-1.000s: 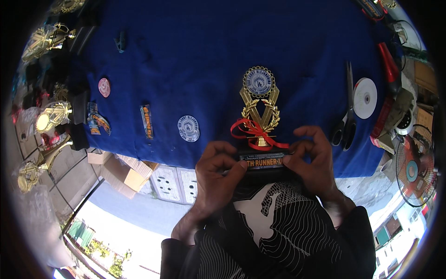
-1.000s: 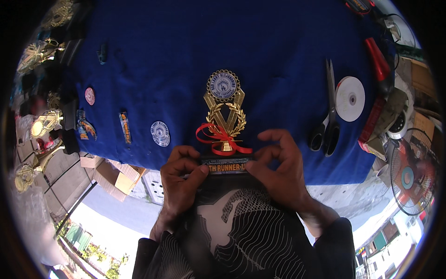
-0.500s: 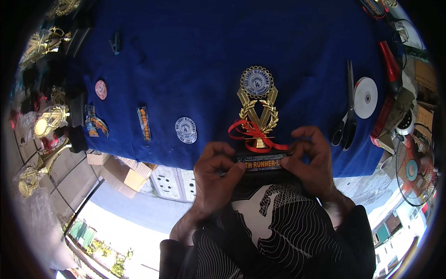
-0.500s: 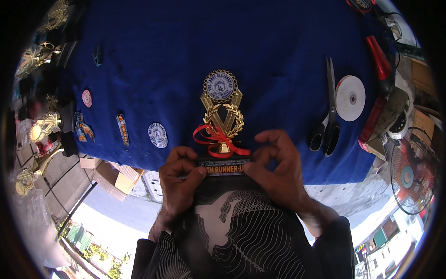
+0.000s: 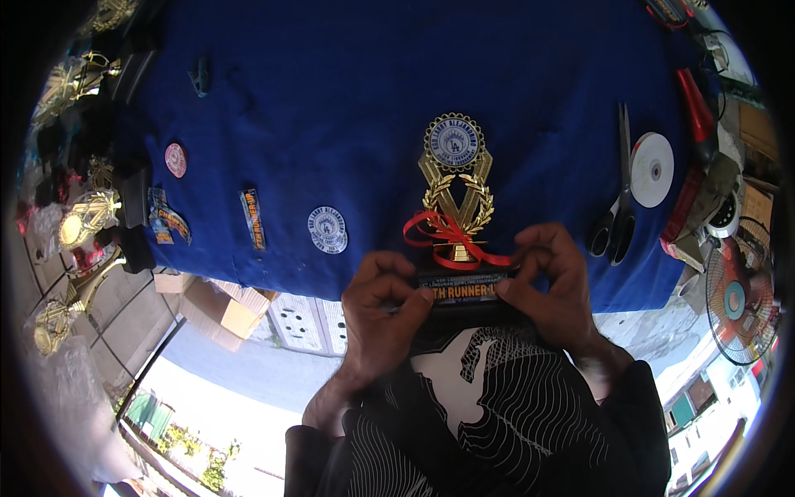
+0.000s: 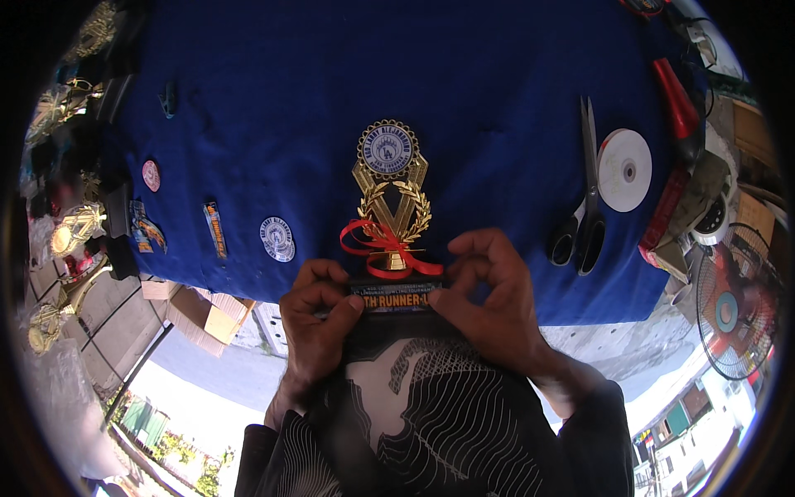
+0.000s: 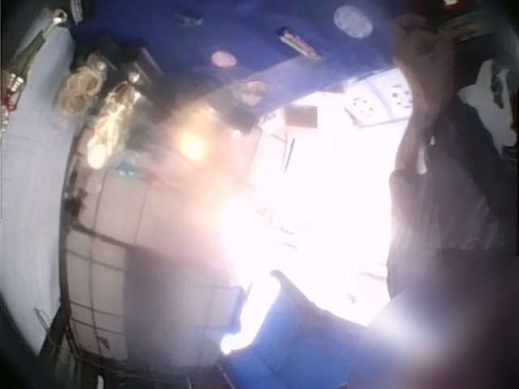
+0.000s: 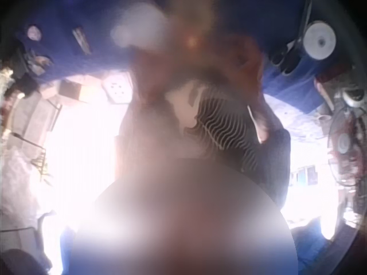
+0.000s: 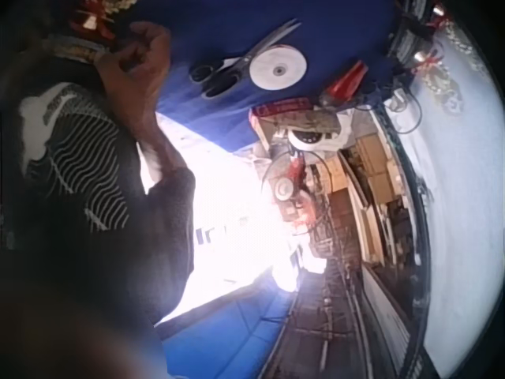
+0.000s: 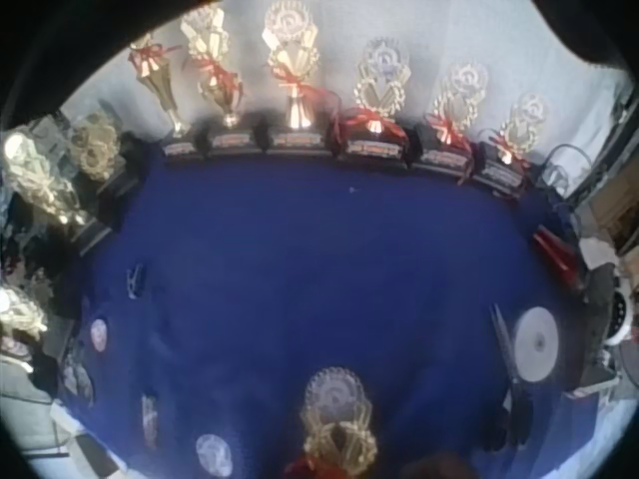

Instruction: The person assembles trophies by attaching circular medallions to the top of trophy cups, then tying red ribbons around the stems and affixing rectangular labels to the bases. The person handles trophies, medallions, ribbons, scissors, and labels on a blue-covered table.

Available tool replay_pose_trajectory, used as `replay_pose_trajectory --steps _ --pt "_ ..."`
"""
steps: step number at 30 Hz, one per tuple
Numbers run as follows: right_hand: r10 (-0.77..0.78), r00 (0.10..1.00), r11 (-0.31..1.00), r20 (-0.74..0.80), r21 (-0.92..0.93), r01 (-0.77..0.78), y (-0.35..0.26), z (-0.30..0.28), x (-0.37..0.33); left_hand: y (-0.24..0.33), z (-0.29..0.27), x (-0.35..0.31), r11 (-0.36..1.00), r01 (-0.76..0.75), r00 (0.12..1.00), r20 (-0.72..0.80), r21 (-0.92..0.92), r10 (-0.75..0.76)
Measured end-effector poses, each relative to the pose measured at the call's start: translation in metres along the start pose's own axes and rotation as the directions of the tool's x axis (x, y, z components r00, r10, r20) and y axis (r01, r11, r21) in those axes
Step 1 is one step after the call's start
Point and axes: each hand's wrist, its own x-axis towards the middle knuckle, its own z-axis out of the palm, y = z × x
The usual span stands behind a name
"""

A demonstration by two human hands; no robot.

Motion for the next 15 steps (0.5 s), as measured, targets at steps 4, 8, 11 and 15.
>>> replay_pose_trajectory --steps 4,8,11,15 --pt "0.003 1.000 1.000 0.009 -0.027 -0.003 -0.0020 -0.0007 0.0010 0.0006 0.0005 0.0006 1.000 -0.021 1.000 -0.002 0.013 0.021" --pt "0.031 0.999 0.999 0.018 -0.021 -0.031 -0.0037 -0.0013 0.0019 0.0020 0.0011 0.0011 1.000 0.000 1.000 -0.003 -0.017 0.000" --pt "0.038 0.999 0.999 0.018 -0.017 -0.038 -0.0042 -0.0008 0.0022 0.0026 0.0018 0.0008 1.000 0.014 1.000 -0.010 -0.019 -0.014" --pt "0.025 1.000 0.999 0.007 -0.036 -0.024 -0.0042 0.0002 0.0028 0.0017 0.0009 0.0014 1.000 -0.004 1.000 0.000 0.001 0.004"
